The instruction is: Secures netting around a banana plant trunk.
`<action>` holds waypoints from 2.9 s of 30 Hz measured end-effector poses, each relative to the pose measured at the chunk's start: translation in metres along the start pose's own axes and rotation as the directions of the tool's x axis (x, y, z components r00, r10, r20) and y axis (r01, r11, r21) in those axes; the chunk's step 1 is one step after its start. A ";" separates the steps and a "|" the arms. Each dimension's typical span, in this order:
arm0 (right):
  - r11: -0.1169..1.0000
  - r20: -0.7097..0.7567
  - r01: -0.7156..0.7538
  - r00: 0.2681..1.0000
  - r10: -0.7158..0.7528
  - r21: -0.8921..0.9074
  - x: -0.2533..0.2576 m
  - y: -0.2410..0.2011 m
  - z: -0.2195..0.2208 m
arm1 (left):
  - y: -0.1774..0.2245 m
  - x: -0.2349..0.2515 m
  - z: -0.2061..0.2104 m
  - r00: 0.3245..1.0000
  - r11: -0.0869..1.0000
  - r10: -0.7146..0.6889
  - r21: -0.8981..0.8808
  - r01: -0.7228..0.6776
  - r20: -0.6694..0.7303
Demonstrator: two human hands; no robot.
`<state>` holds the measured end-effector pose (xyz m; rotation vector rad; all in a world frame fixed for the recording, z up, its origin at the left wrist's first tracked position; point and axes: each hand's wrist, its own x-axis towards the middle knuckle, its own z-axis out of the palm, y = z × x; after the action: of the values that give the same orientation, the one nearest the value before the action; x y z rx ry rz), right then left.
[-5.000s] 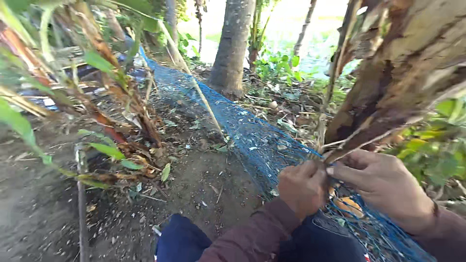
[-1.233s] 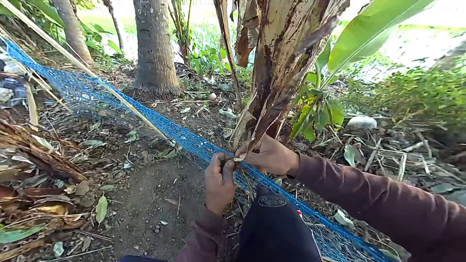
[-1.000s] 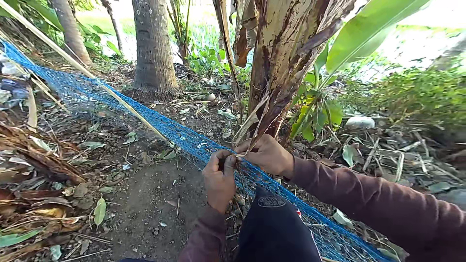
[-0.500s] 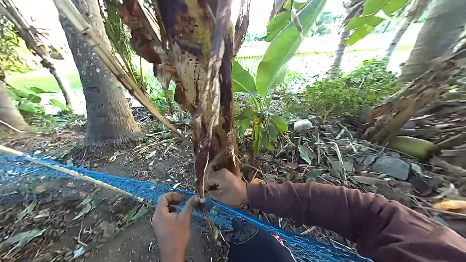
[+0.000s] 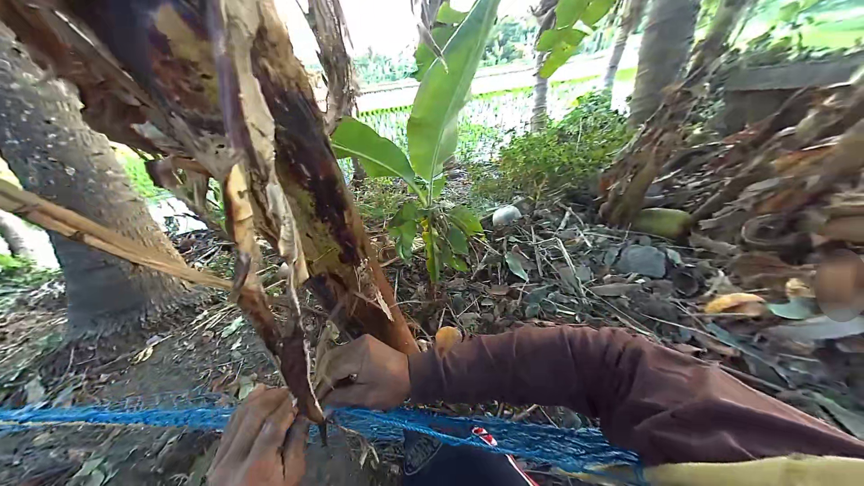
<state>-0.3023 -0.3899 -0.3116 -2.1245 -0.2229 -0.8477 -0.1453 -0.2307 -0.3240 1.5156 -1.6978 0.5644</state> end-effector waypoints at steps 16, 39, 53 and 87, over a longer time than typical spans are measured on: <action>0.984 -0.006 0.166 0.986 -0.167 -0.072 0.001 0.007 0.000 | -0.012 0.000 0.017 0.979 0.981 0.141 0.157 -0.118 -0.148; 0.523 0.346 0.659 0.741 -0.576 -0.540 0.038 -0.005 -0.035 | 0.006 0.013 -0.013 0.984 0.999 0.037 -0.004 -0.037 0.176; 0.938 -0.112 -0.231 0.957 0.266 0.259 0.029 -0.031 -0.033 | 0.001 0.041 -0.035 0.768 0.957 -0.087 -0.162 0.242 0.634; 0.616 -0.168 -0.467 0.861 0.480 -0.635 0.012 0.035 -0.294 | -0.028 0.069 0.009 0.858 0.932 -0.138 -0.228 0.282 0.496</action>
<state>-0.4241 -0.6345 -0.1967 -2.6507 0.7333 -0.6216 -0.1198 -0.2861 -0.2799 1.6760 -1.8324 -0.1966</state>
